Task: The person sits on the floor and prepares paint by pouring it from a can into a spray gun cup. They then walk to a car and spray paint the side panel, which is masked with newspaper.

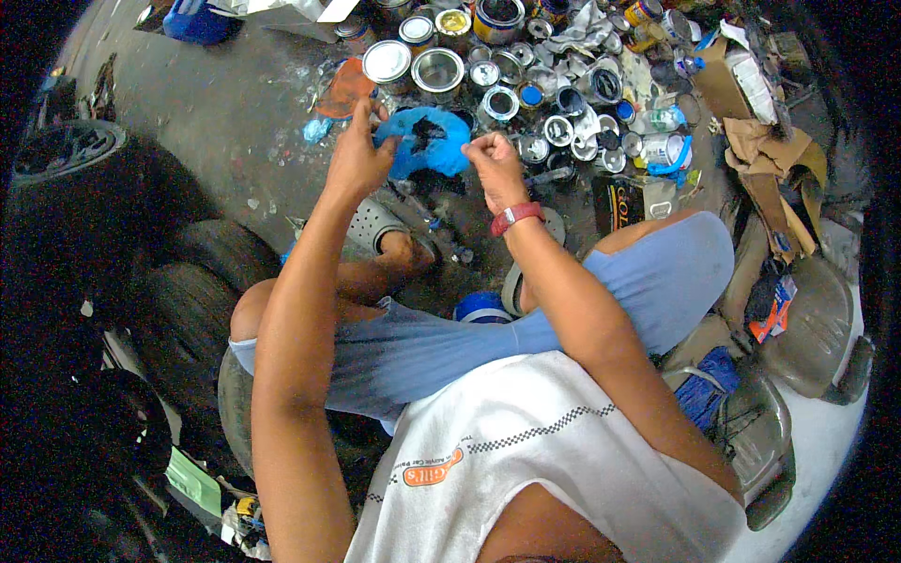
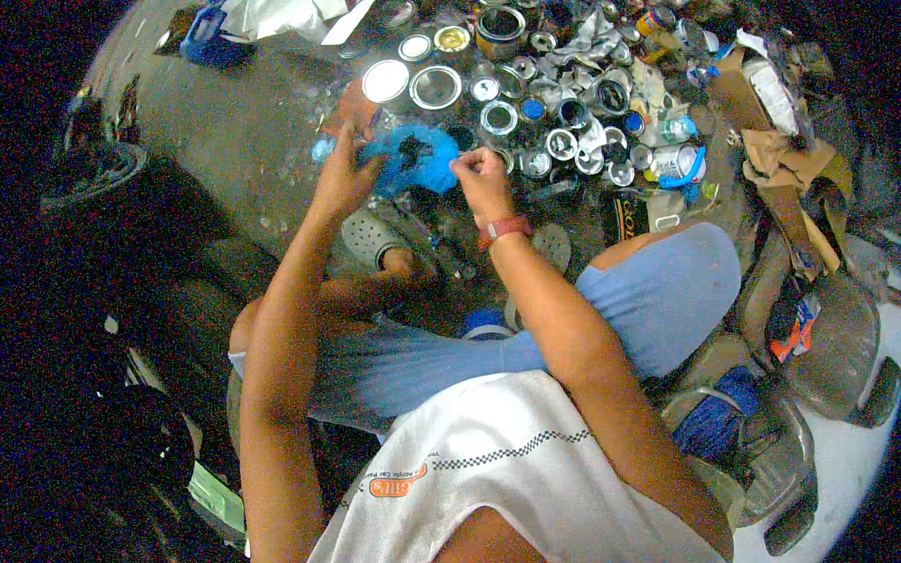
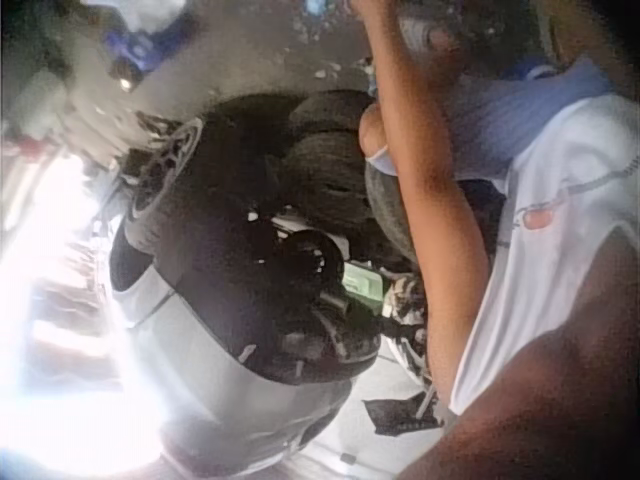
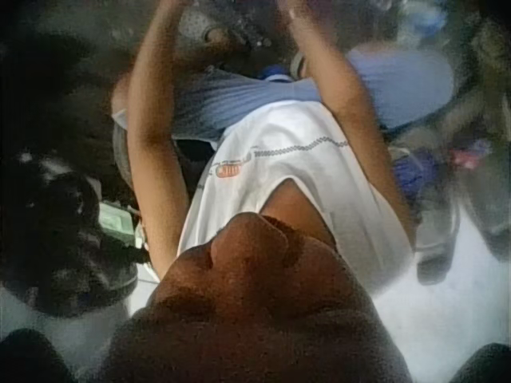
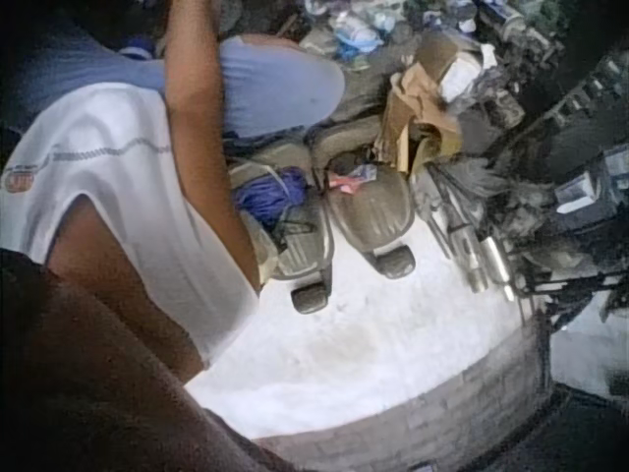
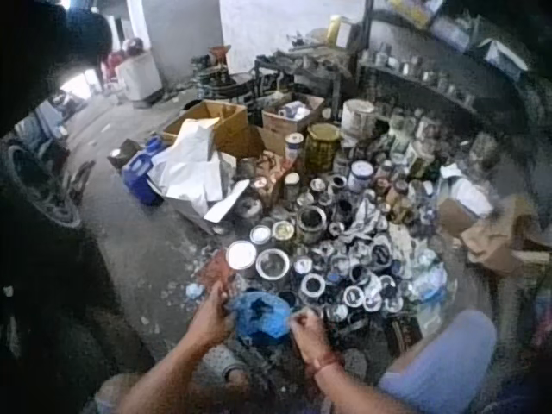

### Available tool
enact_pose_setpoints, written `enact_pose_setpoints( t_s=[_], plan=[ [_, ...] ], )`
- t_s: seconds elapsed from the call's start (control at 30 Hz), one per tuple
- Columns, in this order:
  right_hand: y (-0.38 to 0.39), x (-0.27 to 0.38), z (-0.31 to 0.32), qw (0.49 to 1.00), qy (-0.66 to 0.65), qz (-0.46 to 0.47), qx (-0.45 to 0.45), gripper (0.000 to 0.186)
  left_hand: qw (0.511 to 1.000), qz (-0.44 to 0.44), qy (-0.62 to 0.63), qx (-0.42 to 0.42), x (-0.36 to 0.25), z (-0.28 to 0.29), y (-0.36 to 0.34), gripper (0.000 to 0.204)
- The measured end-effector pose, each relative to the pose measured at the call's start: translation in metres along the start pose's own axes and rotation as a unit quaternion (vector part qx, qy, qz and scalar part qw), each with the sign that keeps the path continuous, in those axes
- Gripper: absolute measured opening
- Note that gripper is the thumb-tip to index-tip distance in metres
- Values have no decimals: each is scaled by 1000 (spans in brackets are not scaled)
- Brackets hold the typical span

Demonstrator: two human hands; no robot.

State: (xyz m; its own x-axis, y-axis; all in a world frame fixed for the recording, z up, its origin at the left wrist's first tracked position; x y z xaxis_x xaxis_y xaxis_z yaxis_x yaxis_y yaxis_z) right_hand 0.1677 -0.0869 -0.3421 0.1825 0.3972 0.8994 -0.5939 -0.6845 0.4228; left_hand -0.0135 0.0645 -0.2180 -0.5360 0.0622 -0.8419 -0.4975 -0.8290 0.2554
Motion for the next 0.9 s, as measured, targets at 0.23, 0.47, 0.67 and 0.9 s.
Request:
enact_pose_setpoints(
  t_s=[0.23, 0.47, 0.67, 0.9],
  plan=[
    [28, -84, -44, 996, -12, -75, 49, 34, 974, -65, -166, 139, -7, -2, 15, 13],
    [-2, 4, -82, 918, 342, 200, 2, 55, 964, -67, -221, 130, -116, 44, 25, 16],
    [-35, 12, -118, 856, 471, 142, 160, 62, 965, -24, -237, 114, -119, 64, 19, 17],
    [-36, 7, -115, 856, 470, 165, 143, 58, 960, -65, -245, 119, -121, 61, 15, 18]
  ],
)
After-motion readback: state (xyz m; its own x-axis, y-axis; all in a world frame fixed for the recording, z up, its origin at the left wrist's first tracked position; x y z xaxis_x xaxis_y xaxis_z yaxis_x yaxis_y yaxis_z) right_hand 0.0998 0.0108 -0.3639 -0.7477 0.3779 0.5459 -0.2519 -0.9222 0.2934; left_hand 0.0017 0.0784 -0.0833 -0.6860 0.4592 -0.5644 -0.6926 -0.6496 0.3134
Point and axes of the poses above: each hand's wrist, its own y-axis away from the middle knuckle, its own z-axis out of the back of the hand, x = y × z, the point moved 8 cm from there along -y, towards the middle knuckle, and after that the axes turned 9 degrees about y, right-handed, at the moved point
